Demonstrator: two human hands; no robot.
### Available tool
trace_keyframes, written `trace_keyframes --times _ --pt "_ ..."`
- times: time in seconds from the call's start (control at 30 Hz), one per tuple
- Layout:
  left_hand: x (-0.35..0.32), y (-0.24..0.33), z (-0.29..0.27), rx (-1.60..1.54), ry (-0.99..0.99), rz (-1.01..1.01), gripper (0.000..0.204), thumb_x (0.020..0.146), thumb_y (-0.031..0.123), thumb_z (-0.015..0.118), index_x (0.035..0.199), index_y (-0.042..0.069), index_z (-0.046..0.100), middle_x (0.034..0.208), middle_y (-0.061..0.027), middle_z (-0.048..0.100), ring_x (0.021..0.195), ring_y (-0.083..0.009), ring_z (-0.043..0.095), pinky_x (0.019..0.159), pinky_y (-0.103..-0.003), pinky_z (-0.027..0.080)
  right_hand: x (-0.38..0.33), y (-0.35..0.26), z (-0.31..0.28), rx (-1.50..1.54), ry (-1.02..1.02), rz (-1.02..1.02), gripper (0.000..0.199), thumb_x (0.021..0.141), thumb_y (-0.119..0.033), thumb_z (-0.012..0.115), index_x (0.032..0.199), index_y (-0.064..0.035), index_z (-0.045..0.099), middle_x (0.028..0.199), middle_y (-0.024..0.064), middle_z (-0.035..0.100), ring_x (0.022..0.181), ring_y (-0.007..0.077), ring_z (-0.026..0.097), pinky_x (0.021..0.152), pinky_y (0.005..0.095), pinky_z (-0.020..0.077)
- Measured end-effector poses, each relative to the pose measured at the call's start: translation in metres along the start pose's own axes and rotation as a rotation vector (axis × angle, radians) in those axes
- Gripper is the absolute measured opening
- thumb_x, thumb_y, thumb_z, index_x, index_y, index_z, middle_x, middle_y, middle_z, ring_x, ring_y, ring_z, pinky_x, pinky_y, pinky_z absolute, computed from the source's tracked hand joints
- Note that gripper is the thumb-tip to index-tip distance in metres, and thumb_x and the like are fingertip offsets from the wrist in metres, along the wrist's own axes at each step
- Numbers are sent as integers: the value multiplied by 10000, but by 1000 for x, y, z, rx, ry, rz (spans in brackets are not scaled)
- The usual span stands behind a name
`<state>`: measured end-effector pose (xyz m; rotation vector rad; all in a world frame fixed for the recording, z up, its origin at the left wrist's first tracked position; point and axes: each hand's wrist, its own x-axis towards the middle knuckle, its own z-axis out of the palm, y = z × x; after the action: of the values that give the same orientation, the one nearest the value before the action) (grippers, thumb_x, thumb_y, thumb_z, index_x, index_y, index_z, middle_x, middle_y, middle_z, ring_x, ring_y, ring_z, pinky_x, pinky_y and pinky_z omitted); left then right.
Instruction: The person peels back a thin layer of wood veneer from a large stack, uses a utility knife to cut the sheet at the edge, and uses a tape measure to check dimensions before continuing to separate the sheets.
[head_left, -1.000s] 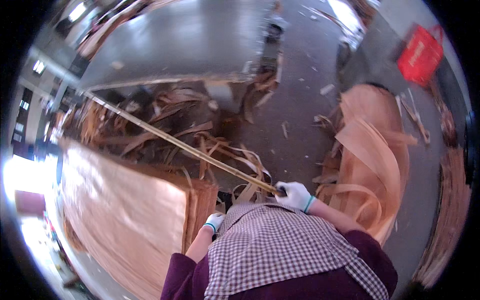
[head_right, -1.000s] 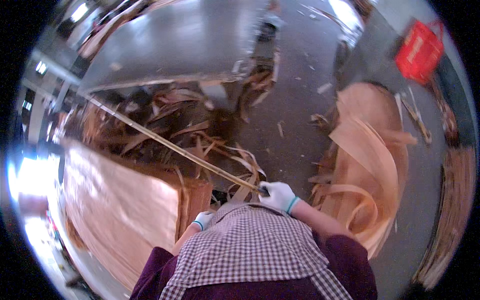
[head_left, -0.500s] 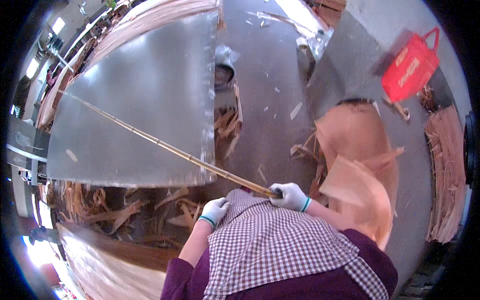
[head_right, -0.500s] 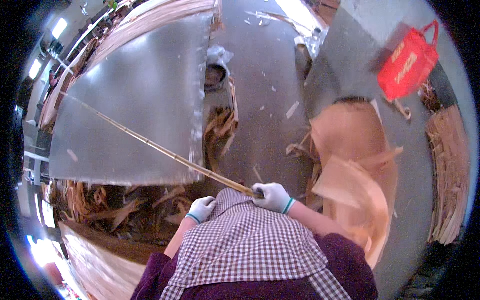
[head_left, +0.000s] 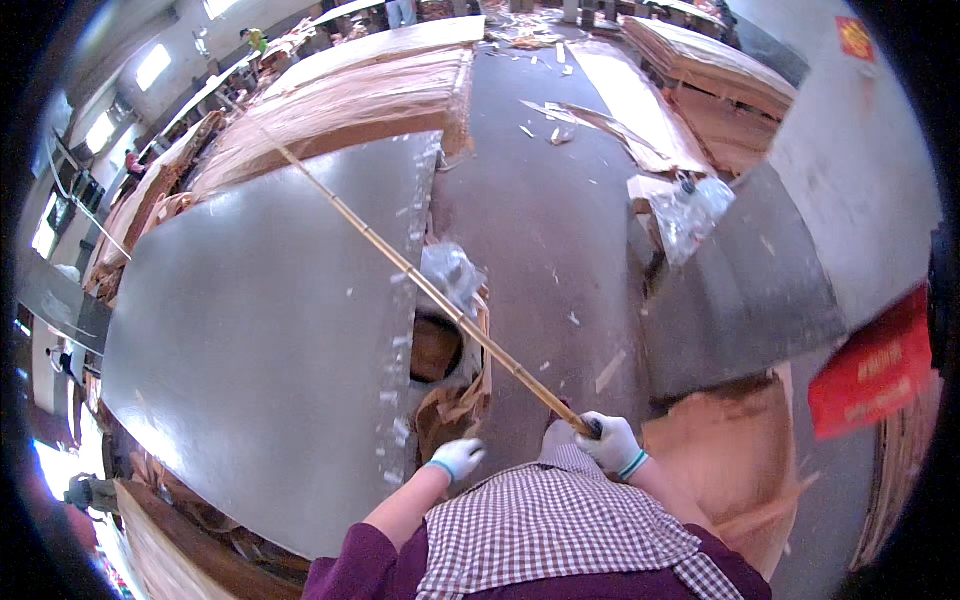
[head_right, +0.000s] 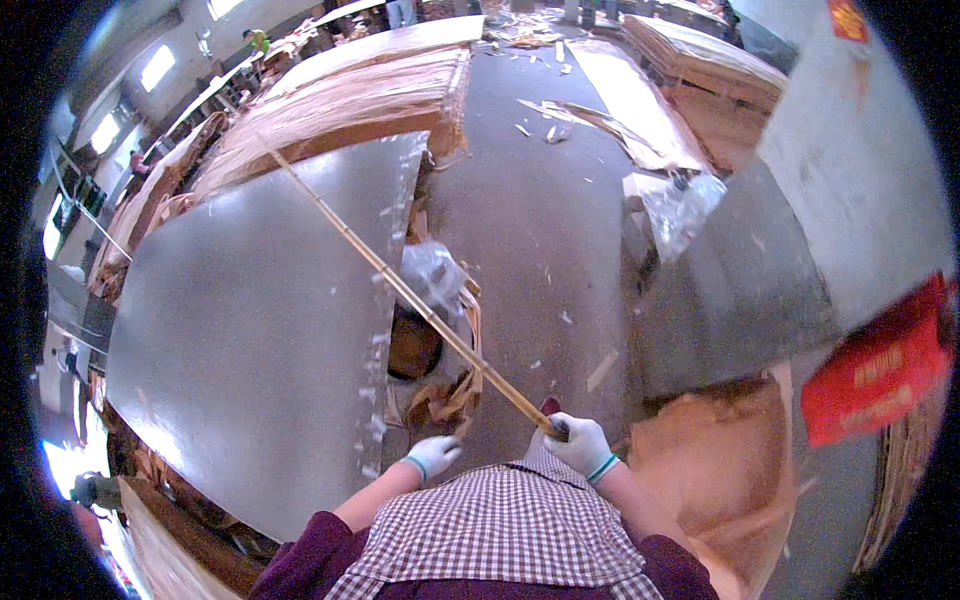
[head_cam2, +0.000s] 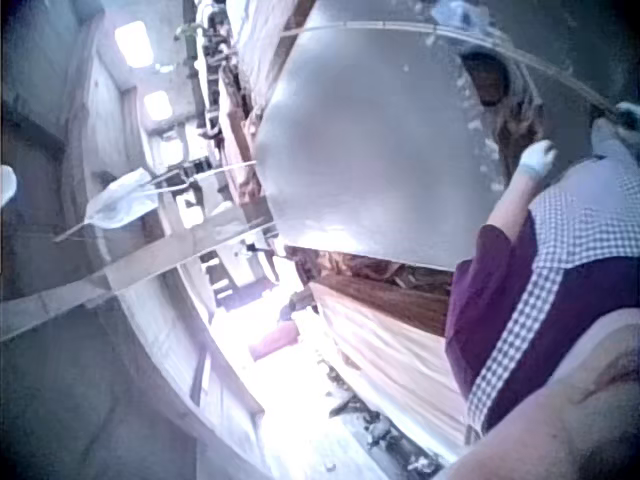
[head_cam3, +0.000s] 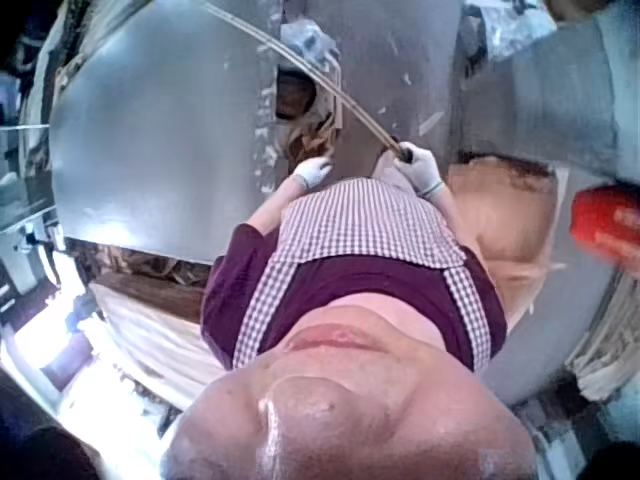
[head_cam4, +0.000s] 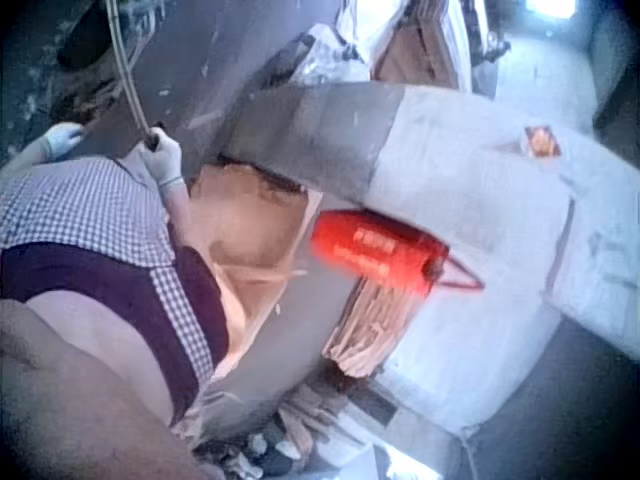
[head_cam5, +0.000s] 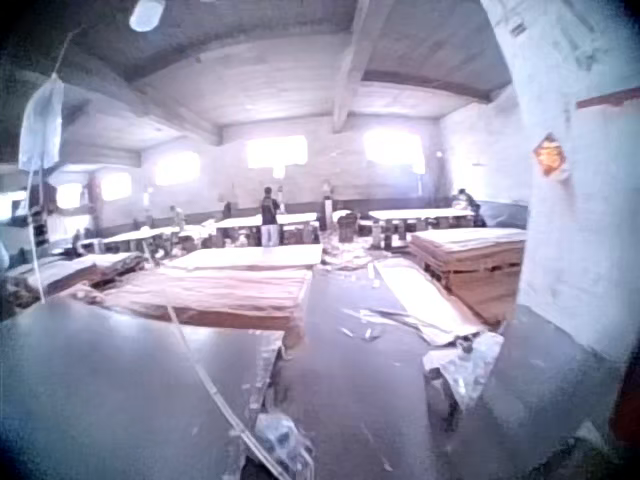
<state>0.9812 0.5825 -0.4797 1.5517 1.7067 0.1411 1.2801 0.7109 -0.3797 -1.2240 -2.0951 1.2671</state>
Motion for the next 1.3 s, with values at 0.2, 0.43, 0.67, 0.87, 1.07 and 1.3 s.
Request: trace_keyframes --times 0.2,0.43,0.67,0.87,1.07,1.3 --pt "57 -153 73 -350 -438 -562 455 875 402 464 1130 61 621 1204 -156 593 1127 -318 544 915 -396 417 214 -15 -65 319 -218 101 151 806 -85 642 927 -2 608 710 -5 546 670 59 480 615 244 435" --pt "239 -32 -106 -1429 307 -604 466 966 321 328 1223 -10 532 1175 -114 594 1073 -221 547 958 -310 392 449 -11 -79 501 -332 215 82 809 -78 638 838 -19 589 687 -59 486 635 43 430 564 223 386" --pt "456 52 -372 -717 126 -133 392 939 276 459 1220 15 542 1197 -148 592 1128 -234 543 995 -305 382 641 13 -143 316 -239 149 112 806 -63 640 888 6 609 749 -38 546 690 49 468 615 227 426" --pt "651 43 -542 32 304 93 348 904 284 489 1169 72 560 1127 -166 594 1035 -333 565 914 -403 439 815 51 -197 262 -209 79 226 785 -113 675 974 2 627 748 39 624 694 77 550 668 259 490" --pt "819 -8 -620 -104 274 -141 349 888 308 492 1130 73 582 1140 -163 589 1045 -336 560 915 -400 439 1036 65 -242 15 -286 57 250 779 -142 676 973 7 623 723 104 617 674 95 556 660 283 484" --pt "896 -92 -602 -199 -318 -619 467 864 371 437 1179 60 585 1226 -185 559 1142 -339 524 961 -398 415 1279 45 -275 171 -408 39 156 785 -117 641 865 -4 572 631 58 485 608 98 439 583 281 426"
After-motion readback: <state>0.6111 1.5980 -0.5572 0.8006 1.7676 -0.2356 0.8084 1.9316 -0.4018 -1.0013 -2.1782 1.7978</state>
